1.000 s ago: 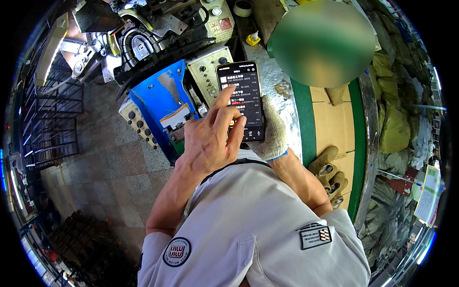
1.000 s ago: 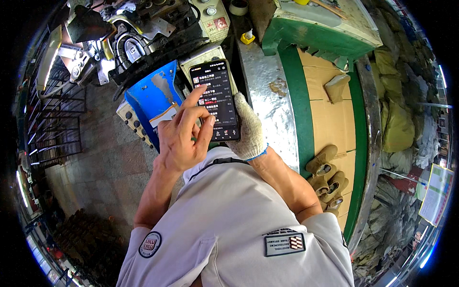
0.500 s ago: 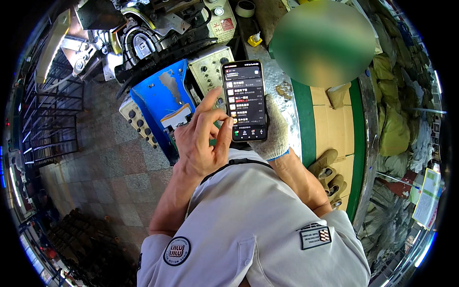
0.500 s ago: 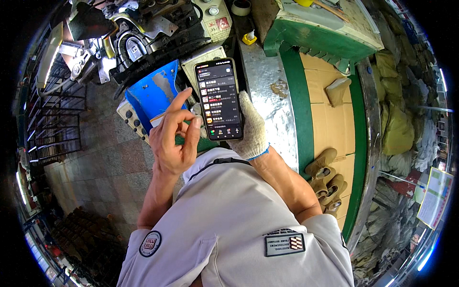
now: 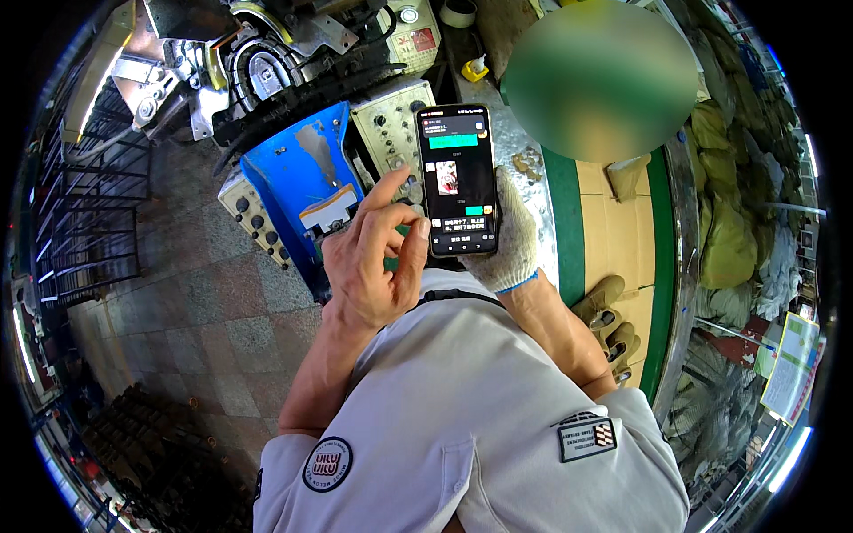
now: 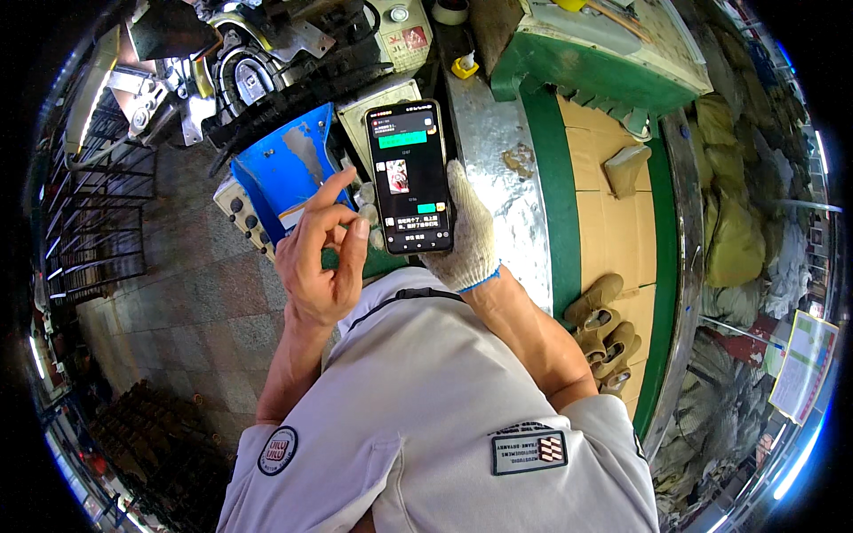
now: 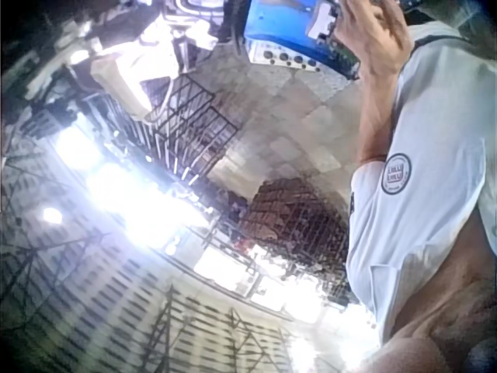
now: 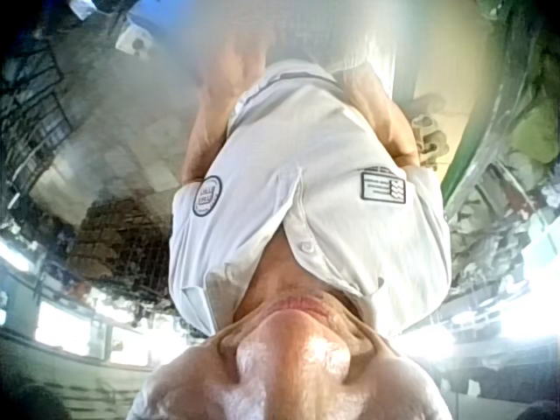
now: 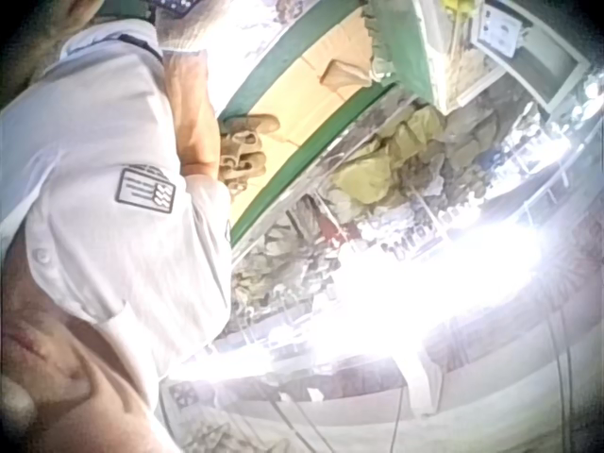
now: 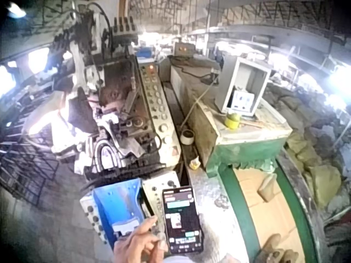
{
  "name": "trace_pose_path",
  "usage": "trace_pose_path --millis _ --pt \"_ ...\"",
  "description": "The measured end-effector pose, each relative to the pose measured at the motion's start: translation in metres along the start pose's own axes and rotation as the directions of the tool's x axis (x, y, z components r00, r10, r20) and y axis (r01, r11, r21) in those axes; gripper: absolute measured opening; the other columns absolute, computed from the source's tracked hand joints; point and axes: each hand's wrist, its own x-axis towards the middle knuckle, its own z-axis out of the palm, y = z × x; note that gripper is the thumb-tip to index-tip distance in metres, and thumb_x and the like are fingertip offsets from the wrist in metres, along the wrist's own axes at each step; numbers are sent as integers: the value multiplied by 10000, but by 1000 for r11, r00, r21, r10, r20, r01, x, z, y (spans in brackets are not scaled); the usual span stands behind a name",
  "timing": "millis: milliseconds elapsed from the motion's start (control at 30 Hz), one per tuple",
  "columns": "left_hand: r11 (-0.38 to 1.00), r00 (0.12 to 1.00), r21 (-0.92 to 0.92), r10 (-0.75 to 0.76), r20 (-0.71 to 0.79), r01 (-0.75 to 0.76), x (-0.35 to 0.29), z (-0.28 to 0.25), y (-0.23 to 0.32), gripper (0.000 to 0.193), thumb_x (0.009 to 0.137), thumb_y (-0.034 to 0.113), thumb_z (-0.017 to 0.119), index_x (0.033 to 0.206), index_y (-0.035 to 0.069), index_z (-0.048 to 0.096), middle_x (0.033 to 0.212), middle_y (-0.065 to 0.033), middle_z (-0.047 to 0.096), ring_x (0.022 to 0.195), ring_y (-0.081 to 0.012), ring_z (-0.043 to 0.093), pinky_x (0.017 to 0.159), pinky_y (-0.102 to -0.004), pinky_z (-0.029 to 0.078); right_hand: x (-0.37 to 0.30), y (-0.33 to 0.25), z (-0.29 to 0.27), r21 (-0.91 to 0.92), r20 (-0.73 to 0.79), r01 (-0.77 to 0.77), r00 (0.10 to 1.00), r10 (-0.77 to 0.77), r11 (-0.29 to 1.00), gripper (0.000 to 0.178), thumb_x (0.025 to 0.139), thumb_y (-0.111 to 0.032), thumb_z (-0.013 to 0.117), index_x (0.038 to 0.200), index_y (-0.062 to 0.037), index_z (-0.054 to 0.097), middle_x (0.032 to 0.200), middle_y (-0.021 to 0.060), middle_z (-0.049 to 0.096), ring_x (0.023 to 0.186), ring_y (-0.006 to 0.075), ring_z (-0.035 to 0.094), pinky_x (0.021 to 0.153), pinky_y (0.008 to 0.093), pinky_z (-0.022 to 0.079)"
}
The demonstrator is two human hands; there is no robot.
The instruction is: The person places a shoe upper onto a lasting machine, presses buttons to operate the machinery, and places the shaped shoe onto a conveyor belt.
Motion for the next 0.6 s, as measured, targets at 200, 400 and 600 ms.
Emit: trace_pose_path --millis 200,400,600 --pt "990 993 -97 -106 -59 100 -12 -2 -3 95 963 -8 711 1010 -27 632 1023 -135 724 637 -95 635 560 -231 506 2 1 3 27 21 18 1000 -19 999 711 1072 -605 420 1488 -36 518 1294 234 687 1091 379 733 872 510 645" --pt "961 967 -137 -248 -55 238 -28 -10 -13 155 935 -26 754 1008 -19 618 997 -84 665 738 -85 648 649 -218 509 5 1 0 94 127 -14 992 2 995 780 1052 -644 428 1519 -21 482 1321 257 665 1143 410 709 899 539 627" --pt "957 960 -109 -275 -50 268 -35 -10 -27 148 930 -79 727 997 -14 611 987 -75 669 791 -111 703 695 -225 542 5 4 1 28 73 9 997 -11 1000 771 1046 -651 445 1521 -46 490 1324 240 667 1160 410 703 909 554 624"
